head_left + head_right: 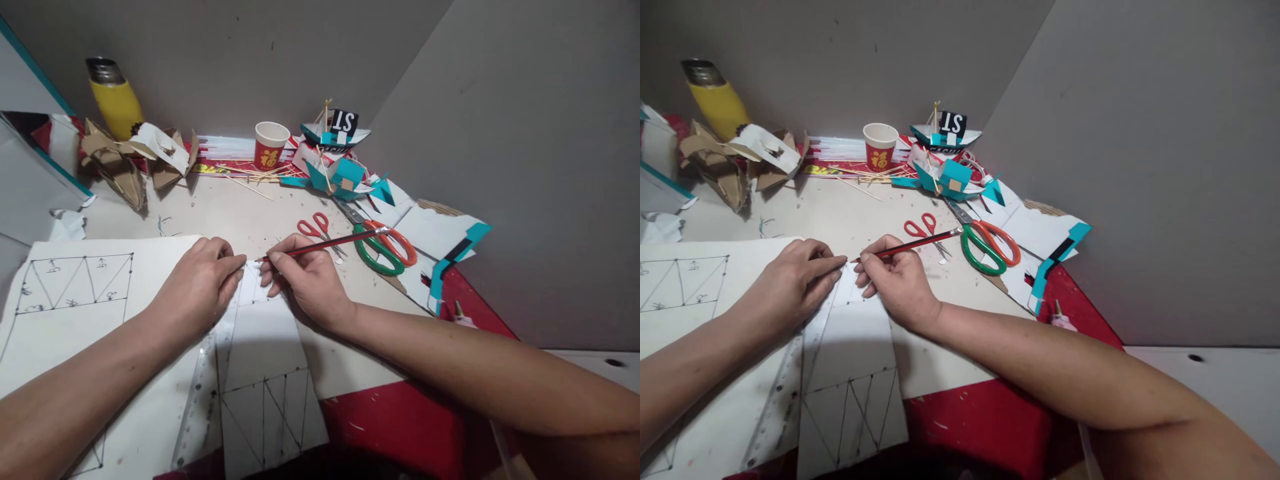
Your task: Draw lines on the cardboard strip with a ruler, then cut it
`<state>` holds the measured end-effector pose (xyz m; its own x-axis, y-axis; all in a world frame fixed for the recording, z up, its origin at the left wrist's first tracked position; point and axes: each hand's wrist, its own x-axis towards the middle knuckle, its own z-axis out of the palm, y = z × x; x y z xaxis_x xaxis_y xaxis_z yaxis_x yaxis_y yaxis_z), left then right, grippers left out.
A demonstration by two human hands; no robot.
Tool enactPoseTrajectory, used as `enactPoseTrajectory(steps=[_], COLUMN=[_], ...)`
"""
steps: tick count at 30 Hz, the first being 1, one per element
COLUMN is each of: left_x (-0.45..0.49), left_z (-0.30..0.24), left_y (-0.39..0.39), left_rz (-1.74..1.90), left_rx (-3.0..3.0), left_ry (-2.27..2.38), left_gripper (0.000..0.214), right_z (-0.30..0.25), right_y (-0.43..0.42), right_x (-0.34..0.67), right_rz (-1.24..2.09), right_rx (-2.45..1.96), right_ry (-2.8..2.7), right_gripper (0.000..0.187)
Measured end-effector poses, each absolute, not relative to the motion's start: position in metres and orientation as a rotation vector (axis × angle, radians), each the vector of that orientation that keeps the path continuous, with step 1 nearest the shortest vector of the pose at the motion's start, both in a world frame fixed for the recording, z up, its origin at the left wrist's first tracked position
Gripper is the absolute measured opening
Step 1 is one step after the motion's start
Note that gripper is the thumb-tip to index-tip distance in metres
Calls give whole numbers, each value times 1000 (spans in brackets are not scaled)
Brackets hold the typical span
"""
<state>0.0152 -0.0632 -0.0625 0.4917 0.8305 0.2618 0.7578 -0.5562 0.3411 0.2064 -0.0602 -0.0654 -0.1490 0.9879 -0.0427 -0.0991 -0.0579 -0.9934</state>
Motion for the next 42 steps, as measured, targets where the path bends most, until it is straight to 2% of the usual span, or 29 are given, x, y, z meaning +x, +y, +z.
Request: enactPoseTrajectory(steps=[31, 42], left_x=[13, 14], left_z=[-62, -59], left_y=[-61, -63], left_rz=[609, 580], left_rx=[2541, 2550], left_ry=[1310, 1317], left_gripper=[27, 29], right_z=[-59, -62], right_y=[-59, -59], right_x=[205, 203], right_rz=[1358, 1256], right_rx=[-1220, -1233], right_ry=[-1374, -1465], right_gripper=[4, 7])
